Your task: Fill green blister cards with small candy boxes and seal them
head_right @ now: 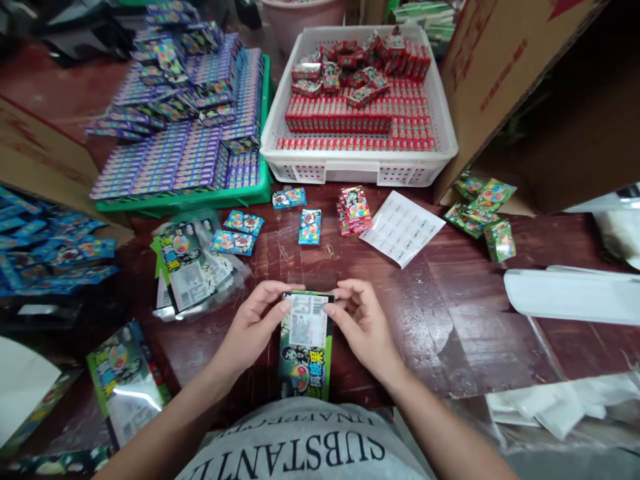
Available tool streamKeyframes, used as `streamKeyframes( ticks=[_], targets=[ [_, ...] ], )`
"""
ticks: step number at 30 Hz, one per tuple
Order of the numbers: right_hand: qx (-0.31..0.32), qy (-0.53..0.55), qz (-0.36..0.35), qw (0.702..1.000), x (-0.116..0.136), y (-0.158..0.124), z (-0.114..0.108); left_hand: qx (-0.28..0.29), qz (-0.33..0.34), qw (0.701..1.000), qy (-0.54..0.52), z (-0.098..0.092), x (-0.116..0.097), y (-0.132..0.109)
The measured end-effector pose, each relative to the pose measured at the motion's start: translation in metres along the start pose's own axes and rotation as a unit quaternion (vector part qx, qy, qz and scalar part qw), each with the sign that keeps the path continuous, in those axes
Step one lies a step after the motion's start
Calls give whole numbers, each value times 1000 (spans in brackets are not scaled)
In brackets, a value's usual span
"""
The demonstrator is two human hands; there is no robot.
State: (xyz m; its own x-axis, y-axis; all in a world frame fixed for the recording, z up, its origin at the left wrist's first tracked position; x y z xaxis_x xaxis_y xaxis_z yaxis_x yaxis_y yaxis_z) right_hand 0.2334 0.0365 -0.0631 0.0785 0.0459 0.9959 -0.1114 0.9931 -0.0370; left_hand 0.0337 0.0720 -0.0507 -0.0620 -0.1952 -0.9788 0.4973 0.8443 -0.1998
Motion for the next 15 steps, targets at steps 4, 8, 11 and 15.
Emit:
streamKeyframes(
  ticks=[4, 8, 11, 15],
  targets=[
    [72, -80, 3, 994, 14, 9, 3, 5, -15, 999, -39, -4, 4, 3],
    [125, -128, -29, 983, 31, 17, 4, 3, -1, 1000, -25, -7, 1, 7],
    [98, -151, -59, 982, 37, 17, 5, -36, 13, 999, -22, -12, -3, 9],
    [93, -156, -48, 982, 38, 17, 7, -25, -7, 1000, -13, -11, -5, 11]
  ],
)
Point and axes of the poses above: each hand's wrist, its own y-axis towards the middle knuckle, its own z-axis out of the palm, x = y × z, the point moved 7 cm from there along y, towards the middle knuckle, and after that the axes turned 12 degrees about x, right-handed, at the moved point
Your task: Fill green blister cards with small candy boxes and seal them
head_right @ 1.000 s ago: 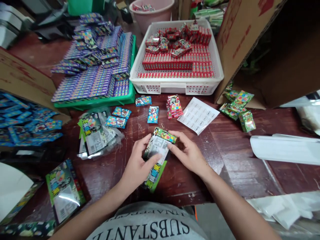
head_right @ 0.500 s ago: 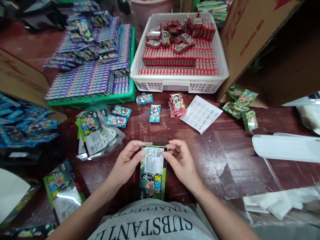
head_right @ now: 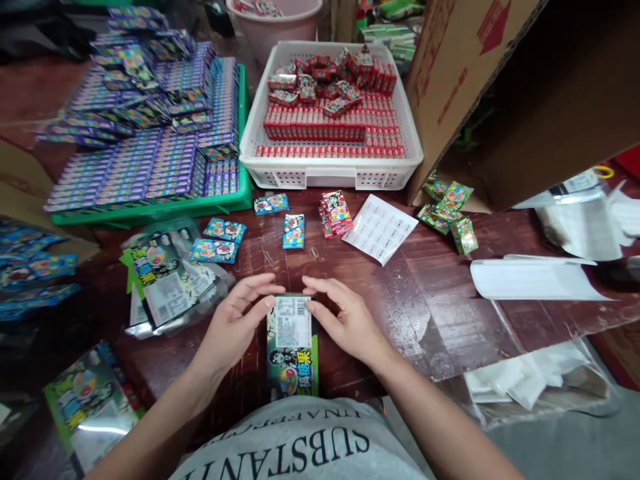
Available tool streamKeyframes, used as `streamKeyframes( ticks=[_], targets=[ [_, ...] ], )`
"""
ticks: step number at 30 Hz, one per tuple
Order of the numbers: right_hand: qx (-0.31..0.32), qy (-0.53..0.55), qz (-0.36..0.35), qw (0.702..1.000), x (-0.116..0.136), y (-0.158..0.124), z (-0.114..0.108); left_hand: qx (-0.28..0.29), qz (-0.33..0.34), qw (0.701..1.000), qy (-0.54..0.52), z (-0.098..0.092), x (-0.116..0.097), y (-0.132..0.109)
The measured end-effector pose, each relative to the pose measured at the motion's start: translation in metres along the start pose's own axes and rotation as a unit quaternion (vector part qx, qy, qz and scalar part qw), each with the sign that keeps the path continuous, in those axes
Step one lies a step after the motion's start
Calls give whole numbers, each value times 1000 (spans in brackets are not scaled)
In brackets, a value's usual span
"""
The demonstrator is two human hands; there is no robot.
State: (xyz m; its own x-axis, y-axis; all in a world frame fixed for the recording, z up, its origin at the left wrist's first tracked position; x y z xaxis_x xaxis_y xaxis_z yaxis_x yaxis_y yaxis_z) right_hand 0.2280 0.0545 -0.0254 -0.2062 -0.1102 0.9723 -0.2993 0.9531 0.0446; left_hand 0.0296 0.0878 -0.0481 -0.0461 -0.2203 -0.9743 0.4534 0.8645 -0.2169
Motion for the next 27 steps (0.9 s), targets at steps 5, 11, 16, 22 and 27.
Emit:
streamKeyframes(
  ticks=[5, 11, 16, 22, 27],
  targets=[
    [23, 26, 73, 997, 1, 10, -4, 20, -20, 996, 87, 3, -17, 3],
    [32, 149, 189, 970, -8, 15, -2, 27, -41, 995, 85, 2, -33, 10],
    [83, 150, 178, 969, -12, 10, -3, 104, -44, 990, 90, 0, -27, 8],
    [103, 65, 80, 989, -7, 4, -5, 145, 7, 982, 118, -3, -21, 11],
    [-82, -283, 27, 955, -12, 17, -107, 168, -14, 947, 275, -12, -14, 29]
  ],
)
Point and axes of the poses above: each hand's wrist, its own y-axis towards the middle knuckle, its own z-axis out of the palm, x = y × z, the point moved 7 cm from there along y, towards the middle knuckle, and after that the axes turned 12 degrees about x, right-handed, at the moved point
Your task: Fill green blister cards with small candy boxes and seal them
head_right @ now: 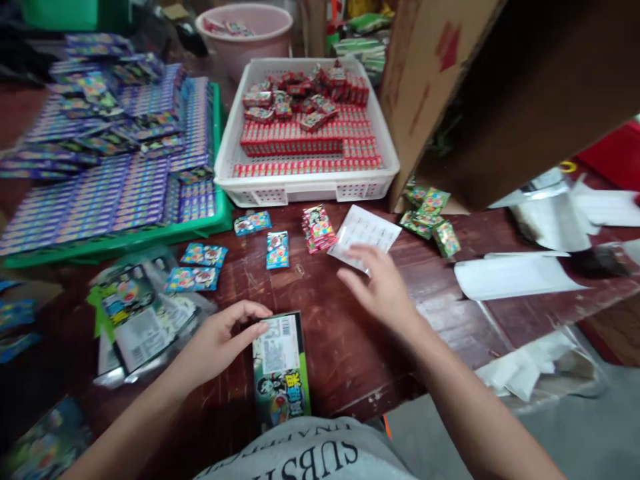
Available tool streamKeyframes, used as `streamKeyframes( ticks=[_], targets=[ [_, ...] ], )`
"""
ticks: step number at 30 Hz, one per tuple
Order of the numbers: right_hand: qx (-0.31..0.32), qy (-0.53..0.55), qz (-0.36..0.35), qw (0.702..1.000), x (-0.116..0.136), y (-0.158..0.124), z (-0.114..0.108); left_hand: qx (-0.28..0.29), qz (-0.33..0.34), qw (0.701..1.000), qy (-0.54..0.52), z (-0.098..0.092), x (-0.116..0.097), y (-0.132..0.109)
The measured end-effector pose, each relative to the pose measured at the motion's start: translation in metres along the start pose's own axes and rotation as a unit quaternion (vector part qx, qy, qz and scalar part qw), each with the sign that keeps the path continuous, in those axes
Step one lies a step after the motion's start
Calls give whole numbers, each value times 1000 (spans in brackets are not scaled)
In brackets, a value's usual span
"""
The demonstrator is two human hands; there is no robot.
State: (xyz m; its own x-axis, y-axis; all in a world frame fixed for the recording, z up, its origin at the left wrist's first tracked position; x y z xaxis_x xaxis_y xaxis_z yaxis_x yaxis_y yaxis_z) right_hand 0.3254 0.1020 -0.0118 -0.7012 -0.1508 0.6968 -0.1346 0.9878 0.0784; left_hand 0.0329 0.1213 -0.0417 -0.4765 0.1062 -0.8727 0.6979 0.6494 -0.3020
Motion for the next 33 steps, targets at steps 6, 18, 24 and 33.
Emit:
streamKeyframes(
  ticks=[6, 18, 24, 33],
  targets=[
    [-9, -144, 124, 982, -102, 39, -54, 15, 56, 964, 261, 0, -11, 28],
    [161, 184, 86, 966, -48, -33, -76, -29, 244, 963, 110, 34, -151, 119],
    [-40, 284, 80, 955, -43, -50, -84, -28, 117, 974, -190, 57, -125, 147],
    [-28, 302, 81, 950, -48, -42, -49, -72, 56, 937, -337, 50, -83, 125]
  ],
)
Point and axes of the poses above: each hand's wrist, its own y-axis towards the middle knuckle, its own z-axis out of the palm, x = y × z, the point moved 7 cm from there along y, towards the middle knuckle, and after that the axes turned 12 degrees about x, right-handed, at the moved point
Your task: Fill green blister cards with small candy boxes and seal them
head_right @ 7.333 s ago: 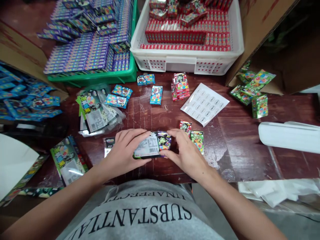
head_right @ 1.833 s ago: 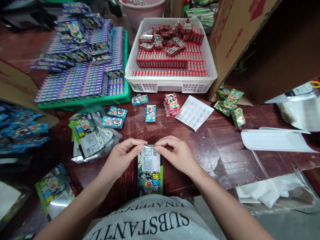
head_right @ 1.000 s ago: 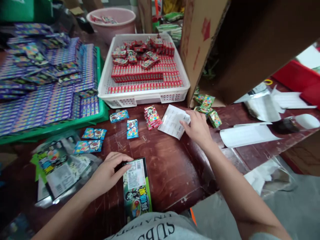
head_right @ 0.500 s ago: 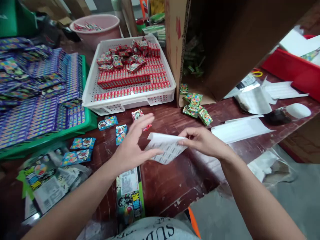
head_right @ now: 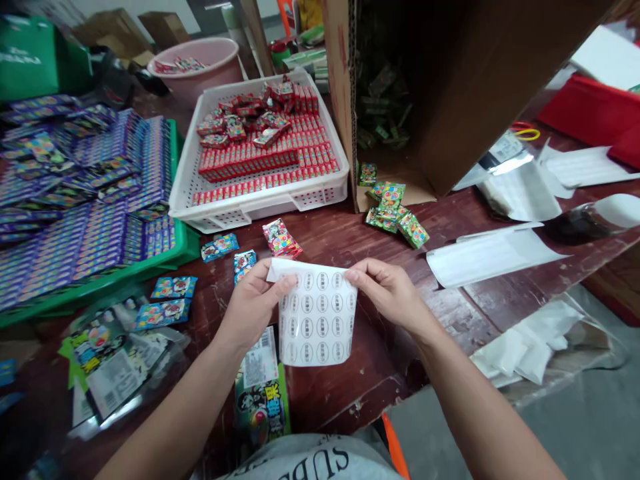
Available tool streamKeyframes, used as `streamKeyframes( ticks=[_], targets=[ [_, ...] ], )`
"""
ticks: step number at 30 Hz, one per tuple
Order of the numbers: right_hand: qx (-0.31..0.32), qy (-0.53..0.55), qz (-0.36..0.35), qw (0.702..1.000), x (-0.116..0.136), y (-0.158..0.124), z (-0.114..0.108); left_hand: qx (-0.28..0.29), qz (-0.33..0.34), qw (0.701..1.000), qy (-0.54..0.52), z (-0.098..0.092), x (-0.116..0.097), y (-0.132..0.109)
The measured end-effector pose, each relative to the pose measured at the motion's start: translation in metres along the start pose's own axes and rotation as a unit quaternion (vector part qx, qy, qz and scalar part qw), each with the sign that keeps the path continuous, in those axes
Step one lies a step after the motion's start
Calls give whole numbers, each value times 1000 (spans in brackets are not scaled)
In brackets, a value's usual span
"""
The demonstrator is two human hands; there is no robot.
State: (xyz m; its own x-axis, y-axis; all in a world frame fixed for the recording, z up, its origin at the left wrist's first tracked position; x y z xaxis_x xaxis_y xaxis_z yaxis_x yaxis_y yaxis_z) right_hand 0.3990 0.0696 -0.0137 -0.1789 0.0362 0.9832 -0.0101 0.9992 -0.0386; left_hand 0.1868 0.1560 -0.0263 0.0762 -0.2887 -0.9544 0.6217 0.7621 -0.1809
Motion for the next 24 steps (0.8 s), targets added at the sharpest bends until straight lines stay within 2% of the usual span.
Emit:
streamKeyframes(
  ticks=[5, 8, 13, 16, 20, 24],
  targets=[
    [-35, 62, -33, 997, 3, 0, 10, -27, 62, 998, 13, -4, -6, -1],
    [-51, 46, -40, 997, 2, -1, 14, -24, 75, 995, 53, -4, -9, -4],
    [-32, 77, -13, 996, -5, -1, 22, -54, 53, 992, 104, -13, -7, -14],
    [-8, 60, 3, 998, -4, -1, 24, -89, 31, 987, 128, -21, -3, -20],
    [29, 24, 10, 999, 3, 1, 18, -138, 36, 972, 187, -28, -6, -26],
    [23, -23, -28, 999, 16, 4, 3, -142, 30, 968, 207, -29, -6, -28]
  ],
)
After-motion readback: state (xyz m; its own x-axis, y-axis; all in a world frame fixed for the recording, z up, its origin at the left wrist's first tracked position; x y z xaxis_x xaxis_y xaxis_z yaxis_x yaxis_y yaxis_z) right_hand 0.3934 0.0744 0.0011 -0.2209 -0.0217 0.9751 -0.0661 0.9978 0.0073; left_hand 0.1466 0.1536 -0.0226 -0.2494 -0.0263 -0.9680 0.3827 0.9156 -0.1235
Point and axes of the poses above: each hand's wrist, its own y-axis towards the middle knuckle, its own z-axis out of the palm, x = y × z, the point moved 7 cm from there along y, towards the middle knuckle, and after that the axes turned 12 degrees about x, right-handed, at the moved point
